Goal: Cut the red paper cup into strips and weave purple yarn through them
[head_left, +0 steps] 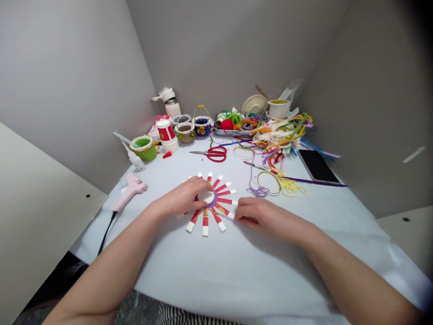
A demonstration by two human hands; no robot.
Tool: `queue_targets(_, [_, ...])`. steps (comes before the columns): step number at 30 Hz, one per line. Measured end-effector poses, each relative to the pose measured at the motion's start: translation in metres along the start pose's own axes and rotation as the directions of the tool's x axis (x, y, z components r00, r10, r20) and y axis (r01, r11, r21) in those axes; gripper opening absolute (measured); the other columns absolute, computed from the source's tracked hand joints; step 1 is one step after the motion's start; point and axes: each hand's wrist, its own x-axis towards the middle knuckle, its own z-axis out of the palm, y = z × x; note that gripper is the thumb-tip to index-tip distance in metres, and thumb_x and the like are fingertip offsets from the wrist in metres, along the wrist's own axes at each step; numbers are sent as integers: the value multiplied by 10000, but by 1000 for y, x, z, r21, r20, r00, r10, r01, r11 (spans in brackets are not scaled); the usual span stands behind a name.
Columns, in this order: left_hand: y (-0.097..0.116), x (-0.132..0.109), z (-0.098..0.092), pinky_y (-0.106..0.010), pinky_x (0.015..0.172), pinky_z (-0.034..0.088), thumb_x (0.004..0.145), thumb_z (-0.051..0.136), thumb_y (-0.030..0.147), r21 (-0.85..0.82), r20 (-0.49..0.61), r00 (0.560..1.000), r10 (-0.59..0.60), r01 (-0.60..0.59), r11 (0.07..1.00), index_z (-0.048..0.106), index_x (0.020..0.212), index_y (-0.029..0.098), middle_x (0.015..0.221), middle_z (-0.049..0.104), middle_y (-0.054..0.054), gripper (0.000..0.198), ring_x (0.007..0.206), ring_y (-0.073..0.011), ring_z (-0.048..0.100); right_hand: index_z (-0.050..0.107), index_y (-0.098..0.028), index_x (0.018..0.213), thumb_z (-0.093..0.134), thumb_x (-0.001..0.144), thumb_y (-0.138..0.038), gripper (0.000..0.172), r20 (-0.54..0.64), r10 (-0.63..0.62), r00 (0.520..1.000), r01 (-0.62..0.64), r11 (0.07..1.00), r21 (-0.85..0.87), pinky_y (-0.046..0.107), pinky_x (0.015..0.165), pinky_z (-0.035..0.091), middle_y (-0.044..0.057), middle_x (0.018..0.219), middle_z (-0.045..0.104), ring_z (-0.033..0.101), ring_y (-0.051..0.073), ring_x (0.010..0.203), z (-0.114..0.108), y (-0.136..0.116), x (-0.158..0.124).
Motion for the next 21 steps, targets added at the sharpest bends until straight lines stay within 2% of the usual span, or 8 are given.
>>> queue_targets(4, [-1,0,-2,-404,996,452,875,623,237,-17,13,1000,-2,3,1000,605,1185,216,1209,653,-72,311,1151,-271,562,656,-177,800,512,905,-73,207,92,89,992,-74,984,-160,237,672,385,31,873,618,580,134,780,2,-14,-1])
queue_targets(8, [-2,1,-2,-401,1016,443,871,633,237,-44,20,1000,6,-5,999,607,1173,226,1223,655,-66,304,1159,-263,572,643,-176,784,531,888,-97,172,49,185,981,-154,915,-374,260,589,284,34,830,604,554,143,737,6,-18,-1])
queue_targets(11, [-3,2,-2,-387,1019,442,863,651,232,-70,23,1000,19,-17,997,615,1164,232,1217,660,-57,303,1160,-253,577,652,-175,797,532,889,-108,165,-3,236,972,-211,862,-461,278,564,227,46,832,610,542,150,720,9,-15,-1])
queue_targets(15, [-3,2,-1,-377,1015,441,853,659,222,-86,27,999,22,-20,996,616,1164,236,1207,664,-50,314,1157,-249,580,668,-171,820,529,918,-127,175,-59,241,969,-242,864,-442,273,580,249,57,849,625,560,161,747,10,-12,0])
queue_targets(18, [-2,2,-2,-382,1016,440,851,660,214,-81,28,999,22,-20,997,610,1167,232,1207,658,-56,321,1154,-251,577,682,-177,881,517,939,-121,184,-28,167,986,-166,926,-340,260,620,309,47,863,641,582,162,783,9,-14,0])
queue_targets(21, [0,2,-3,-382,1005,447,854,654,213,-87,35,999,26,-22,996,614,1142,221,1192,657,-64,291,1145,-251,579,667,-168,832,495,939,-96,215,26,115,993,-99,931,-350,266,614,313,41,830,631,574,161,767,11,-18,-2])
